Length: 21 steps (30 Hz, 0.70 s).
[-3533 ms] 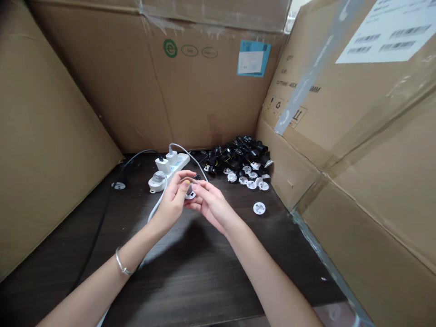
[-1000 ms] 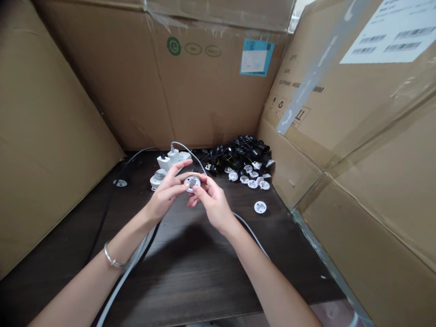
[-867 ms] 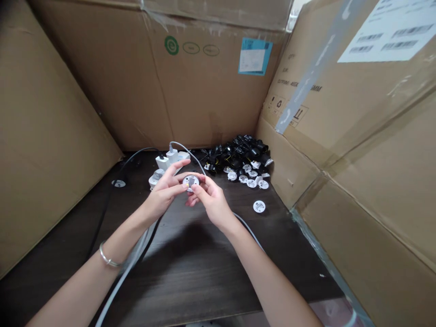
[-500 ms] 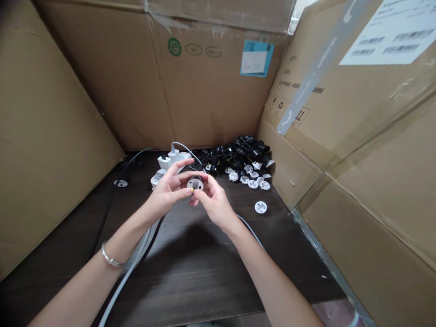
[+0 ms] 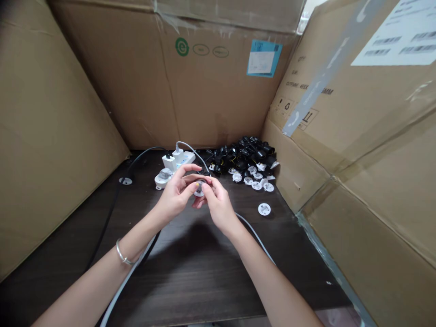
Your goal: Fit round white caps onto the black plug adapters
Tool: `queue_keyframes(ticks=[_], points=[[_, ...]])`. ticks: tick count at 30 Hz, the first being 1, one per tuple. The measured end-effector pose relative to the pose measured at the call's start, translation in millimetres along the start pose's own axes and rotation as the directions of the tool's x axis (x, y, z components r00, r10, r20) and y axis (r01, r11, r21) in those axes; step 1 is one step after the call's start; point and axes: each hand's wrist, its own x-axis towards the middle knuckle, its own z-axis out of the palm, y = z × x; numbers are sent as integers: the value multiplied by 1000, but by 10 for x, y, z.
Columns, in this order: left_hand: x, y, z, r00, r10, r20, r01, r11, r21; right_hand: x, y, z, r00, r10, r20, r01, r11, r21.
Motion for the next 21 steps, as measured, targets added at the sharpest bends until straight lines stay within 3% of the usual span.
queue_keyframes(ticks=[5,10,16,21], points=[[1,26,9,999,-12,41,15,998,-53,-13,7,11,997,-63,-33,62,998,-31],[0,10,-6,992,-50,120,46,998,36,24,-7,-33,998,18,-61,-12,995,101],[-7,-74,-2,995,73,70,-86,972,219,30,5,-29,998,44,-39,-38,987,156],[-1,-13,1,985,140,104,-150,983,102,14,-58,-22,989,13,-148,12,987,162]])
